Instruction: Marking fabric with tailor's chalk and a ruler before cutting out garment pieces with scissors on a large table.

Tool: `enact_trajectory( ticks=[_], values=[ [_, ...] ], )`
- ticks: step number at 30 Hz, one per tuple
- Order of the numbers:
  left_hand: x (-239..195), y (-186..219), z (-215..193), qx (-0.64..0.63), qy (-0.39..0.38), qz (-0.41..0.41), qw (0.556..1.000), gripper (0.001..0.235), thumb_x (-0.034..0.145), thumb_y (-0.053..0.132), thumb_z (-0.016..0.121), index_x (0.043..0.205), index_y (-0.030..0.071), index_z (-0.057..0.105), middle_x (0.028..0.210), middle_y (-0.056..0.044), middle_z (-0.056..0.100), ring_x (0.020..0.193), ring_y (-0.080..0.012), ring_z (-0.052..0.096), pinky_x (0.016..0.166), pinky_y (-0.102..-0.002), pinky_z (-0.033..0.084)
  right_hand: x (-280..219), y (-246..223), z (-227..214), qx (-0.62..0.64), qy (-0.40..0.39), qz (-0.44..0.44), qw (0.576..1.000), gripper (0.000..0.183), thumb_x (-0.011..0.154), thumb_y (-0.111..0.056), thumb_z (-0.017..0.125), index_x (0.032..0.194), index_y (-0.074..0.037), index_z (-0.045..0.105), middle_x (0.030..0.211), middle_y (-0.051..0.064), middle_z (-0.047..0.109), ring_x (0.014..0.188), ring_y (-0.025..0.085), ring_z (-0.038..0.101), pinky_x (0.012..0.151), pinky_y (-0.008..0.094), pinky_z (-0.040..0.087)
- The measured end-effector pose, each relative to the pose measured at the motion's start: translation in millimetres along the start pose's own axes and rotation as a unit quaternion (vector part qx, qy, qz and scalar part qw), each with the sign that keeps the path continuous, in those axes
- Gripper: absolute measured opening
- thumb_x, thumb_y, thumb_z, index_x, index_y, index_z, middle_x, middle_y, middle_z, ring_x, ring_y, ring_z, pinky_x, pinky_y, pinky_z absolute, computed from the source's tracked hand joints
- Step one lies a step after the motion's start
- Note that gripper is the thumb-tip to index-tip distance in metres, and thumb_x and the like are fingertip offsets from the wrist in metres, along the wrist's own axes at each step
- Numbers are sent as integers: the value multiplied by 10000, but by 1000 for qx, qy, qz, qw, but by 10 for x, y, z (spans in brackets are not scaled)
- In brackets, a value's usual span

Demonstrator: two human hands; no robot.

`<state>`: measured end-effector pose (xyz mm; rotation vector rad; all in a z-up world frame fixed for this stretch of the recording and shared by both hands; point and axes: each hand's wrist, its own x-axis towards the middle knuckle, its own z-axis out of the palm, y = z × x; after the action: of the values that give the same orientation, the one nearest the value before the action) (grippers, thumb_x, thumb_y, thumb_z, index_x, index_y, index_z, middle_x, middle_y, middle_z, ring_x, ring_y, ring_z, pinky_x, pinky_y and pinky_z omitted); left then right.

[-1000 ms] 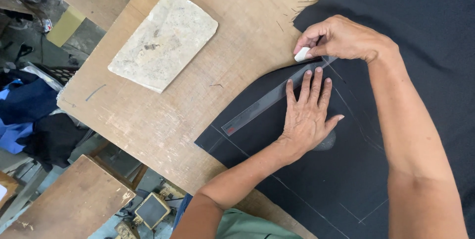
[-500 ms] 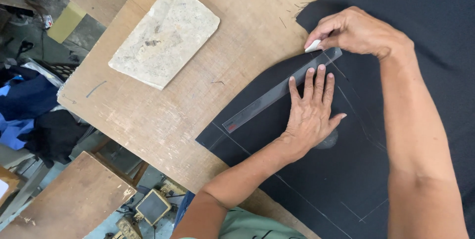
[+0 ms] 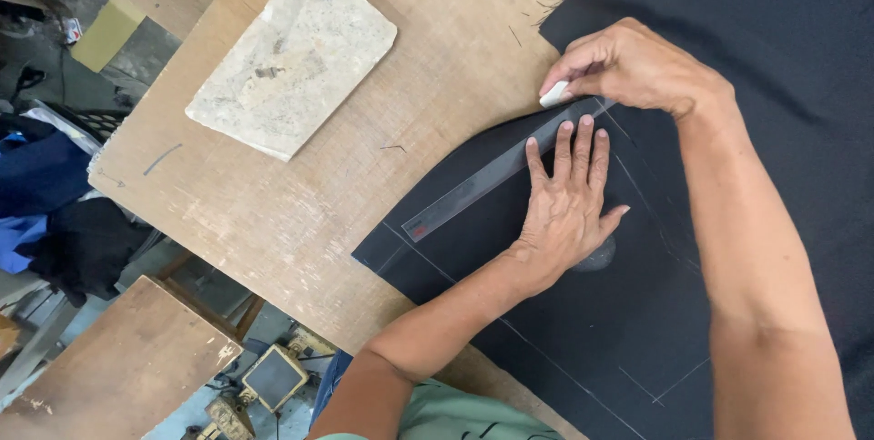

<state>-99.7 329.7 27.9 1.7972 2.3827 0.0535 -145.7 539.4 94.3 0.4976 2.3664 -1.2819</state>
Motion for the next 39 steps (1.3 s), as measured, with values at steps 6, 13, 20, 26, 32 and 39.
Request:
enact_trajectory(
  ticks=[6,13,20,26,32,39],
  values=[
    [-10,-12,-23,3,4,-3,1000,1035,1022,839,466,1717,89,311,1789,-214,232,1670,-406,218,1271,-673,359,-40,-14,7,15,9,6,1000,174,937,-86,815,1101,-116,866,1051,11,851,973,116,790,915,243,592],
    [-18,-3,-12,-5,14,-10,1000,1008,1024,827,470,1714,102,351,1790,-213,216,1671,-416,163,1292,-690,325,0,-14,139,25,13,-29,999,183,943,-25,795,1102,-95,853,1088,23,851,1015,124,802,939,230,609],
    [-33,0,-7,-2,9,-10,1000,999,1046,834,424,1733,116,322,1796,-217,180,1671,-427,102,1311,-691,283,12,-51,141,40,10,13,999,188,948,1,781,1092,-97,853,1085,20,853,1000,124,804,930,226,608],
    [-49,-3,-19,-1,4,-9,1000,1014,1054,845,407,1741,109,292,1800,-217,160,1676,-417,115,1320,-692,258,22,24,149,40,4,13,999,229,959,-3,767,1135,-125,850,1106,6,852,1022,122,805,941,223,602],
    [-50,-16,-22,-1,-10,-3,1000,1049,1083,867,433,1757,95,209,1805,-220,119,1672,-423,64,1327,-694,217,24,6,151,42,8,5,999,201,953,-41,791,1126,-122,852,1095,12,855,1017,120,806,936,222,600],
    [-41,-25,-61,22,-14,-2,1000,1060,1069,881,417,1747,95,206,1802,-214,167,1672,-413,120,1307,-700,247,49,-34,222,21,10,-24,999,197,943,-75,808,1129,-122,854,1090,1,857,1021,102,803,954,210,577]
  ],
)
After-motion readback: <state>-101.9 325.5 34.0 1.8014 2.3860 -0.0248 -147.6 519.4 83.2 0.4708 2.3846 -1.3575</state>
